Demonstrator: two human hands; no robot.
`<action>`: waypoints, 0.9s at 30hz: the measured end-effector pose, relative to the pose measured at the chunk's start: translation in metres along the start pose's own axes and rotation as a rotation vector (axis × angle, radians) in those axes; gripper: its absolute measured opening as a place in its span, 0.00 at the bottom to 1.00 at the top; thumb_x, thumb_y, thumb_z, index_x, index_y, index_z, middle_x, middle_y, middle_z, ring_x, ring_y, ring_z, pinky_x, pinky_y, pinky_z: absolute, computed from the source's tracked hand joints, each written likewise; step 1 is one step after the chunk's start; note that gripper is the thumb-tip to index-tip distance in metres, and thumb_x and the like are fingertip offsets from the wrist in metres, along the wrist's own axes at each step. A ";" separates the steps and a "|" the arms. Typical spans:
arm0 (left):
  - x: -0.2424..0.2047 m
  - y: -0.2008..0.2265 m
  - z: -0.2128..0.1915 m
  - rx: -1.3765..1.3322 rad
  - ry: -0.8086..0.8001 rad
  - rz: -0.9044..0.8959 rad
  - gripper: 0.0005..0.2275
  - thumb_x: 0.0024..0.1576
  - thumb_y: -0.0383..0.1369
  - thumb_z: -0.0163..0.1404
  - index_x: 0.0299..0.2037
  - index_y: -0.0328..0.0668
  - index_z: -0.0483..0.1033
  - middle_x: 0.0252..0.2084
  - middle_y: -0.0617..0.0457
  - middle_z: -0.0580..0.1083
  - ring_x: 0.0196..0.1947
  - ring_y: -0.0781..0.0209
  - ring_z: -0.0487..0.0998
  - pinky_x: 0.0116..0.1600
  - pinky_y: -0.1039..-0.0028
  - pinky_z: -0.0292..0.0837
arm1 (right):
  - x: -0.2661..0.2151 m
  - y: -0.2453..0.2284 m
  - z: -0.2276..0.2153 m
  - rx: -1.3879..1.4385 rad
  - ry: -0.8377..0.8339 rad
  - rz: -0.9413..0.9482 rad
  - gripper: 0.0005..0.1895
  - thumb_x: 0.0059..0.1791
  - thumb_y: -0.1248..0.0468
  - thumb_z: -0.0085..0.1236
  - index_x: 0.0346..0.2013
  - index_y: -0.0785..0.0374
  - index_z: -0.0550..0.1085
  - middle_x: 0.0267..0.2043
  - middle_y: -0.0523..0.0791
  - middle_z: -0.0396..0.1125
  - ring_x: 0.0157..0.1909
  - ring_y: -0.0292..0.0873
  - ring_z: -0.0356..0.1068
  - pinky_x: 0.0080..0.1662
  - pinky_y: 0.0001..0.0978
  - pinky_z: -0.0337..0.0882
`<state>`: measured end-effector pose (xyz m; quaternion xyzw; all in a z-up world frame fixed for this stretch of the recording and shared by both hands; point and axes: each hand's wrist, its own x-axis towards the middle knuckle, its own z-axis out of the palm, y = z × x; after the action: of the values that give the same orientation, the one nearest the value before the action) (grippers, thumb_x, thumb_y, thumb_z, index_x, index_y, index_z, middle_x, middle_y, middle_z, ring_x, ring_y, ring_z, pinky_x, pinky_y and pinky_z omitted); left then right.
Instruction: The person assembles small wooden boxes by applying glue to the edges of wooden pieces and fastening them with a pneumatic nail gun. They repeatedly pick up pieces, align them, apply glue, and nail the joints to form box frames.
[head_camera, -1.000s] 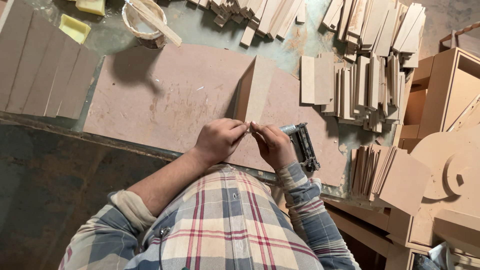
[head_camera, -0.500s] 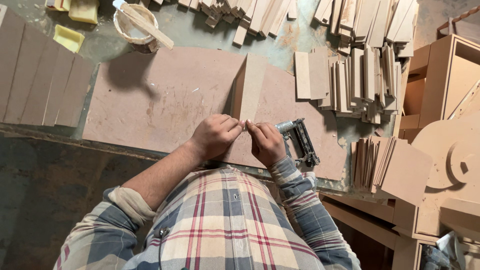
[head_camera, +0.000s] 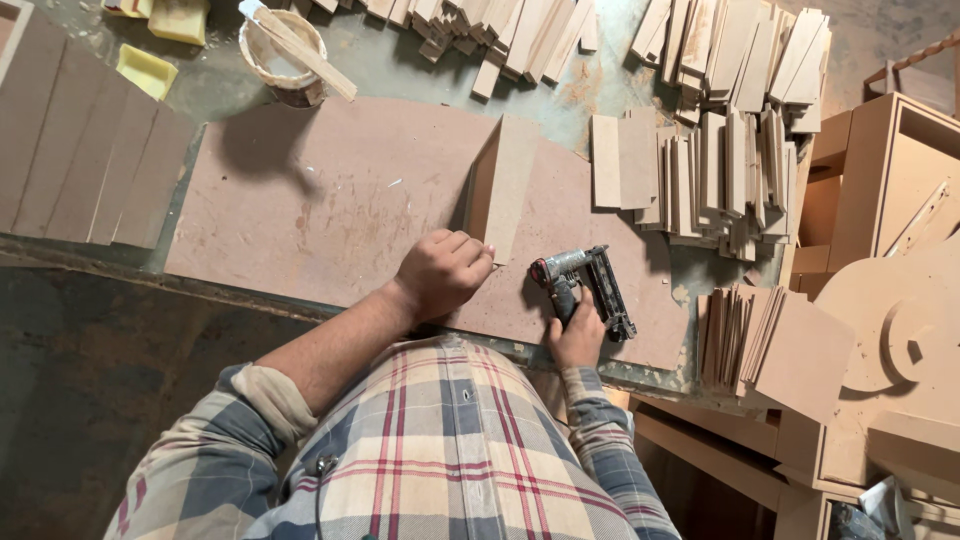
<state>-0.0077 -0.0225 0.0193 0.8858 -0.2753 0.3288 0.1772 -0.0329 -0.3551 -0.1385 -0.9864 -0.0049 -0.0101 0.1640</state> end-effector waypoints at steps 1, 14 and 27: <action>0.000 -0.001 0.001 -0.006 -0.009 0.002 0.10 0.59 0.27 0.54 0.24 0.44 0.74 0.24 0.56 0.72 0.26 0.61 0.74 0.32 0.71 0.67 | 0.005 0.002 0.002 0.003 -0.010 -0.008 0.48 0.40 0.65 0.65 0.71 0.62 0.53 0.50 0.59 0.68 0.51 0.63 0.70 0.53 0.53 0.70; -0.011 -0.015 0.006 -0.039 -0.048 0.059 0.04 0.62 0.30 0.53 0.35 0.45 0.80 0.39 0.55 0.78 0.41 0.65 0.79 0.41 0.75 0.75 | 0.016 -0.011 -0.077 0.830 -0.604 0.488 0.29 0.58 0.43 0.46 0.42 0.70 0.76 0.21 0.44 0.64 0.19 0.38 0.63 0.23 0.31 0.65; -0.015 -0.022 0.013 -0.182 -0.016 0.049 0.03 0.61 0.31 0.56 0.41 0.45 0.82 0.51 0.57 0.80 0.55 0.62 0.78 0.60 0.70 0.73 | 0.048 -0.151 -0.256 0.697 -0.719 0.047 0.31 0.58 0.45 0.39 0.30 0.69 0.73 0.20 0.43 0.67 0.19 0.35 0.66 0.24 0.28 0.69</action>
<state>0.0027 -0.0056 -0.0027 0.8618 -0.3270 0.2995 0.2465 0.0080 -0.2946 0.1534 -0.8139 -0.0418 0.3362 0.4720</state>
